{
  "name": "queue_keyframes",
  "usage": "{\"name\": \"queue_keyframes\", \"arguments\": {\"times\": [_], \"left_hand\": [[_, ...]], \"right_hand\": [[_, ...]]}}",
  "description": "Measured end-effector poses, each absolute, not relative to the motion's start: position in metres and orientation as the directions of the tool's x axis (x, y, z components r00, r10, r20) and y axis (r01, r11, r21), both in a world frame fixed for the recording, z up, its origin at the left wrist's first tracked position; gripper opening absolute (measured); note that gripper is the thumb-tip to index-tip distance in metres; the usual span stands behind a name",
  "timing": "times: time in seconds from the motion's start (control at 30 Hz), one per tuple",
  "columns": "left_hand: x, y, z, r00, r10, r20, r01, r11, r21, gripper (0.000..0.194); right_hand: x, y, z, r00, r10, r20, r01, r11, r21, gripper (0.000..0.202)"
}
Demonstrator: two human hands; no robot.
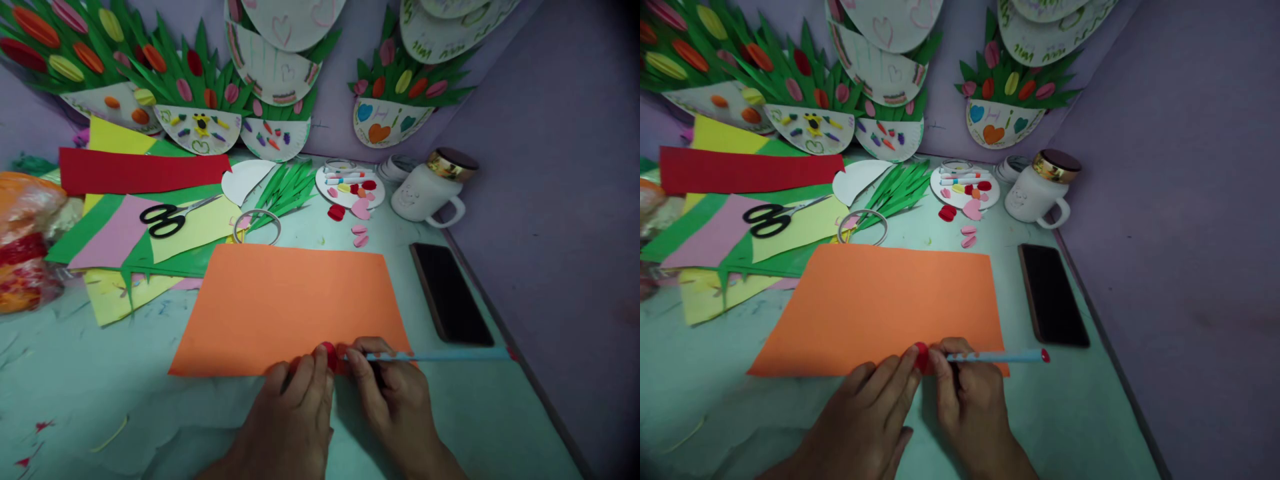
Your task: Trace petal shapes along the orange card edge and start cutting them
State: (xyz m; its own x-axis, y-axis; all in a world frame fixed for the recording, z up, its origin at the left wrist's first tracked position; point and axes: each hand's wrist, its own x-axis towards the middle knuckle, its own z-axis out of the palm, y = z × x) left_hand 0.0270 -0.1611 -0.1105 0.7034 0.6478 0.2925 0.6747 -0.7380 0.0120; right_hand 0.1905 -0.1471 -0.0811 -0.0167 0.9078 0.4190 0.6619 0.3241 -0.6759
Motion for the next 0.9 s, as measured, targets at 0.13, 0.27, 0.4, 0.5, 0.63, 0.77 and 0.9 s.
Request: {"name": "queue_keyframes", "arguments": {"times": [0.13, 0.27, 0.4, 0.5, 0.63, 0.77, 0.9], "left_hand": [[0.026, -0.164, -0.113, 0.734, 0.653, 0.188, 0.660, -0.751, 0.034, 0.047], [0.025, -0.165, -0.111, 0.745, 0.657, 0.111, 0.656, -0.753, 0.052, 0.049], [0.025, -0.165, -0.110, 0.723, 0.667, 0.178, 0.668, -0.741, 0.065, 0.047], [0.025, -0.165, -0.109, 0.710, 0.666, 0.229, 0.667, -0.740, 0.087, 0.047], [0.025, -0.165, -0.107, 0.721, 0.675, 0.153, 0.669, -0.737, 0.097, 0.048], [0.023, -0.163, -0.103, 0.742, 0.664, 0.091, 0.657, -0.747, 0.100, 0.050], [0.021, -0.159, -0.100, 0.743, 0.662, 0.100, 0.652, -0.749, 0.114, 0.050]], "right_hand": [[0.190, -0.151, -0.082, -0.011, 0.911, 0.412, 0.667, 0.313, -0.676, 0.024], [0.188, -0.155, -0.084, -0.005, 0.912, 0.410, 0.660, 0.312, -0.684, 0.023], [0.187, -0.158, -0.084, 0.003, 0.905, 0.424, 0.644, 0.323, -0.694, 0.021], [0.186, -0.159, -0.084, 0.005, 0.907, 0.422, 0.629, 0.325, -0.706, 0.020], [0.187, -0.158, -0.084, -0.018, 0.932, 0.362, 0.565, 0.309, -0.765, 0.020], [0.190, -0.160, -0.082, 0.017, 0.936, 0.351, 0.501, 0.296, -0.813, 0.022], [0.196, -0.167, -0.086, 0.138, 0.885, 0.445, 0.561, 0.300, -0.771, 0.014]]}}
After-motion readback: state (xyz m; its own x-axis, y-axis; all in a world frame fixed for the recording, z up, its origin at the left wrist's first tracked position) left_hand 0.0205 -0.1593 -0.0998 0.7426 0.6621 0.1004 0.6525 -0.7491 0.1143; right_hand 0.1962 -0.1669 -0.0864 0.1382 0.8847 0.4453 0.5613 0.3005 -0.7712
